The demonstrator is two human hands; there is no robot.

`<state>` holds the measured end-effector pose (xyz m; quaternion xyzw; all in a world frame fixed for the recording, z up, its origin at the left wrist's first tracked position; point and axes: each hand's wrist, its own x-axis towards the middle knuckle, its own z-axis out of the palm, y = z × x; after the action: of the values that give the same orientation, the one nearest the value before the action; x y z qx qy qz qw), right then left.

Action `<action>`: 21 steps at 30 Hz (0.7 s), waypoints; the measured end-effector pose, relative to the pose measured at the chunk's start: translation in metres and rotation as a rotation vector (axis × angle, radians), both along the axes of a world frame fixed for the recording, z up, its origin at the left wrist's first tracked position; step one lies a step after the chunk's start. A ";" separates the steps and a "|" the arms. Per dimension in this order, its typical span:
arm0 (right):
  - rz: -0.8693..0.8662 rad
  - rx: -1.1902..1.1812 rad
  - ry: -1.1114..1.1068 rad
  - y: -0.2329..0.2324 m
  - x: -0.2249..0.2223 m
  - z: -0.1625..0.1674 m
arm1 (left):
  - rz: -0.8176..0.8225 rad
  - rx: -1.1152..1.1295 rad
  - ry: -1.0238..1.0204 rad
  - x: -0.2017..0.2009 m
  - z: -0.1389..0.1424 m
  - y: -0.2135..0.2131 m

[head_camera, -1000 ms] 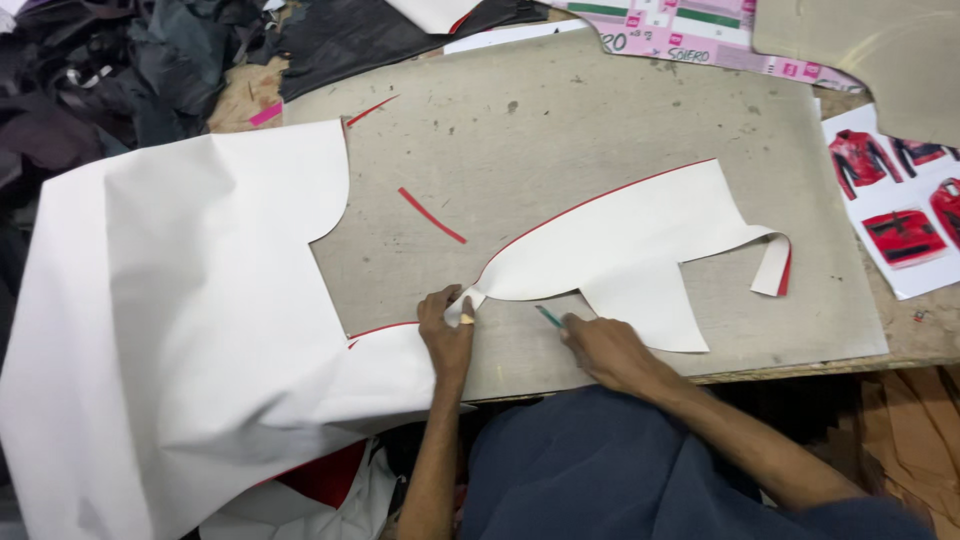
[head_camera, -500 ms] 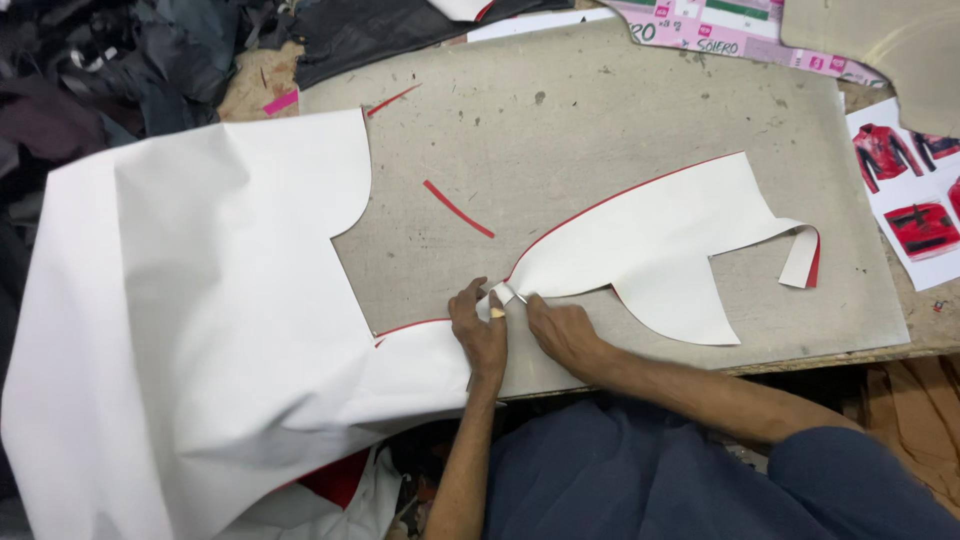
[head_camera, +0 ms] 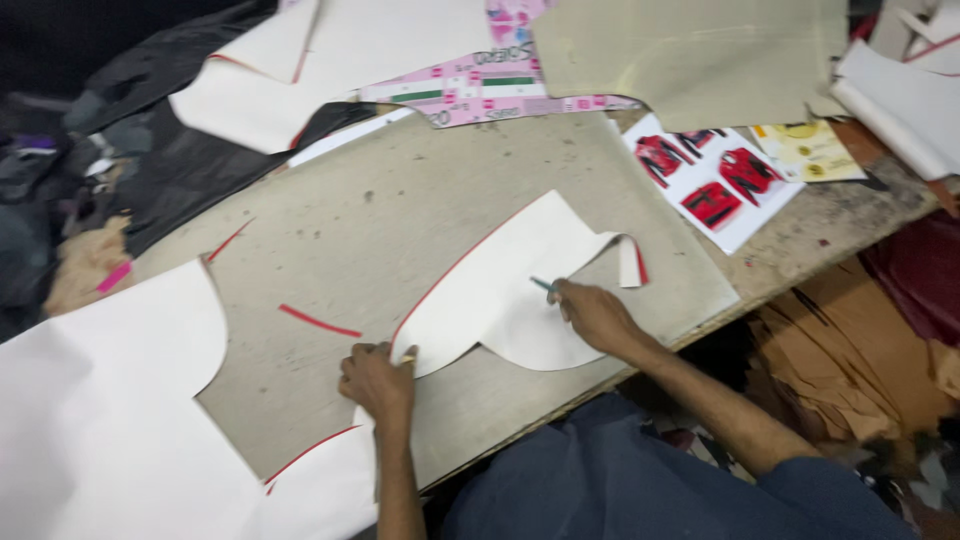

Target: The person traces around a cardboard pattern on a white foam sheet with a pen, then cuts along the marked outline with scissors. They lift the cut piece away, set it aside, and reposition the pattern and remaining foam on the workbench.

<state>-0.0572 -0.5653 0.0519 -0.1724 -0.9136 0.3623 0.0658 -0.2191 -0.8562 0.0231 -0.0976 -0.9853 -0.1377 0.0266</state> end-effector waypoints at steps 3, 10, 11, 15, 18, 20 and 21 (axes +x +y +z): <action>-0.170 -0.117 -0.116 0.068 0.034 -0.005 | 0.006 0.273 0.005 0.003 0.021 0.025; -0.077 -0.437 -0.122 0.162 0.103 -0.051 | -0.131 0.906 -0.329 0.048 0.068 0.185; -0.090 -0.444 -0.102 0.175 0.107 -0.056 | -0.214 0.971 -0.300 0.055 0.068 0.214; -0.136 -0.385 -0.102 0.229 0.132 -0.069 | -0.411 0.805 -0.344 0.077 0.050 0.284; -0.314 -0.378 -0.242 0.273 0.149 -0.074 | -0.047 0.481 -0.009 0.096 0.022 0.277; -0.392 -0.123 -0.155 0.295 0.163 -0.076 | 0.103 0.348 -0.080 0.090 0.004 0.266; -0.425 0.009 -0.110 0.304 0.166 -0.078 | 0.112 0.317 -0.175 0.083 -0.004 0.265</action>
<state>0.1087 -0.2615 -0.0263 -0.3802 -0.8606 0.3263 0.0914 -0.1360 -0.5912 0.0187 -0.0248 -0.9537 -0.2975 -0.0365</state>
